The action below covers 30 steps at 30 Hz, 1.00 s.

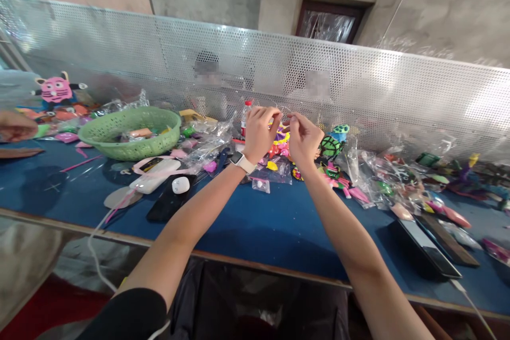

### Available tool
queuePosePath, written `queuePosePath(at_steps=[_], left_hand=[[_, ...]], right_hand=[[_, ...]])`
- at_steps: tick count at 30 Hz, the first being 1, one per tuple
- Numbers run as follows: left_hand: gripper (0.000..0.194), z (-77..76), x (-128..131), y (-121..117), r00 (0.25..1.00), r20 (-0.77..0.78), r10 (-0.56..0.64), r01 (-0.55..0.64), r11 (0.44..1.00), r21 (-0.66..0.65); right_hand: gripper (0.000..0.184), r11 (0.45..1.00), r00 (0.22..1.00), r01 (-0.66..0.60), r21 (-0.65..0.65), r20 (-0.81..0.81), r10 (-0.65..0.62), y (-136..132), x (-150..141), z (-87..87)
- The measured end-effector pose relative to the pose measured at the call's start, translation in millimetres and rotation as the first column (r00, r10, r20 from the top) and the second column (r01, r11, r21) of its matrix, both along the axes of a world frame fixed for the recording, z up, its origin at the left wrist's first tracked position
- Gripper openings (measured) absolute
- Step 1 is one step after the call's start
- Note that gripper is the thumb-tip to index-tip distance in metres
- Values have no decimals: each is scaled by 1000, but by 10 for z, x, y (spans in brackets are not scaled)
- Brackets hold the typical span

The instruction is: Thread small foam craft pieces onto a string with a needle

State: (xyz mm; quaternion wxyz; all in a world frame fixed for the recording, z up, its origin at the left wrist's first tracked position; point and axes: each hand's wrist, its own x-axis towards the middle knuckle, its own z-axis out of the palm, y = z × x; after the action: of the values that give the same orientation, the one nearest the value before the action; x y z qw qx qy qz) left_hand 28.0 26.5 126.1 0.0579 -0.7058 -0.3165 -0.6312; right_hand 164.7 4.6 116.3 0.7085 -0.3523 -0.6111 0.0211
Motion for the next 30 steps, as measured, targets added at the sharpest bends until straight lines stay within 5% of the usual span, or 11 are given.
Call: queuePosePath(at_steps=[4, 9, 15, 19, 30], left_hand=[[26, 40, 92, -77, 978, 105, -179, 191, 974, -119], [40, 74, 131, -44, 885, 251, -391, 451, 854, -259], [37, 186, -18, -125, 971, 33, -235, 237, 963, -129], [22, 275, -132, -168, 984, -75, -159, 152, 984, -90], [35, 320, -88, -338, 992, -1, -123, 123, 992, 11]], right_hand=[[36, 980, 982, 167, 112, 66, -175, 35, 80, -42], [35, 953, 953, 233, 192, 152, -264, 89, 219, -43], [37, 976, 976, 171, 134, 110, -187, 55, 221, 18], [39, 986, 982, 129, 110, 124, -142, 23, 218, 63], [48, 997, 996, -77, 14, 37, 77, 4, 154, 103]])
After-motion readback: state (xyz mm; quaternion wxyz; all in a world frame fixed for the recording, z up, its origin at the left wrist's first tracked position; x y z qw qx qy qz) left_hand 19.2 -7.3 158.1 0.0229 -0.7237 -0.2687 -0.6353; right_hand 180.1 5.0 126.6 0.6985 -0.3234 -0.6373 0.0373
